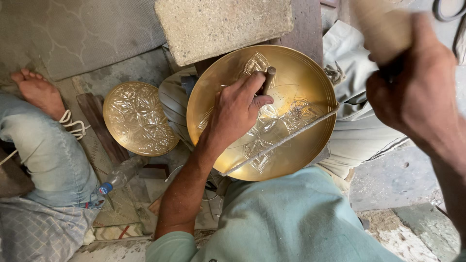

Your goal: The person sits on the floor holding a small punch against a brass plate with floral designs and strikes the punch with a wooden mallet, working the design across the plate surface. A second finished brass plate rests beside them on the floor.

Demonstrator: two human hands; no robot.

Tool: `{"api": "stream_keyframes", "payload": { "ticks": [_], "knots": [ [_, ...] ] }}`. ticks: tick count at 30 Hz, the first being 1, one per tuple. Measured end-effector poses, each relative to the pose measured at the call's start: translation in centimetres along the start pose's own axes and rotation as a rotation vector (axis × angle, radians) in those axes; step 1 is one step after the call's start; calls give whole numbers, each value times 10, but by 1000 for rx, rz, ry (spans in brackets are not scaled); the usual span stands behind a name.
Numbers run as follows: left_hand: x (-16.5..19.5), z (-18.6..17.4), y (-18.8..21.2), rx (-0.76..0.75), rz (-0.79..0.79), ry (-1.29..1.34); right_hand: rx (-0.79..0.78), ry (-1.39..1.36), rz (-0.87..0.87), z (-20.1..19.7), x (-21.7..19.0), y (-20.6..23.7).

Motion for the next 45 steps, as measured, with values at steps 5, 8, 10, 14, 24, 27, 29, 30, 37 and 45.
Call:
{"api": "stream_keyframes", "payload": {
  "ticks": [5, 8, 10, 14, 24, 27, 29, 30, 37, 45],
  "knots": [
    [-2, 0, 4, -1, -29, 16, 53, -32, -51, 4, 7, 3],
    [-5, 1, 5, -22, -62, -13, -4, 99, 3, 11, 5, 0],
    [-2, -1, 6, 16, -20, -8, 38, 98, -52, 3, -4, -3],
    [-4, -2, 6, 49, -17, 5, 38, -186, -36, -6, -12, -11],
    [-7, -4, 11, 29, -64, 9, -57, 188, -7, 8, -18, -18],
    [-5, -5, 11, 73, -38, 2, 4, -373, 51, 0, -10, -18],
    [-4, -7, 11, 104, -11, -9, -25, -233, -13, -6, -18, -20],
    [-5, -6, 11, 98, -18, 3, -59, 137, -109, -7, -28, -23],
    [-7, -11, 18, 109, -31, 32, -48, 108, -104, 3, -31, -27],
    [-16, -13, 24, 82, -72, 71, -93, 286, -106, 18, -23, -19]
  ]
}}
Point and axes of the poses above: each hand's wrist, its own y-axis away from the middle knuckle, its own z-axis out of the palm, x = y × z, the point moved 8 cm from there along -y, towards the middle knuckle, and after that the axes turned 8 degrees about -x, right-handed, at the moved point
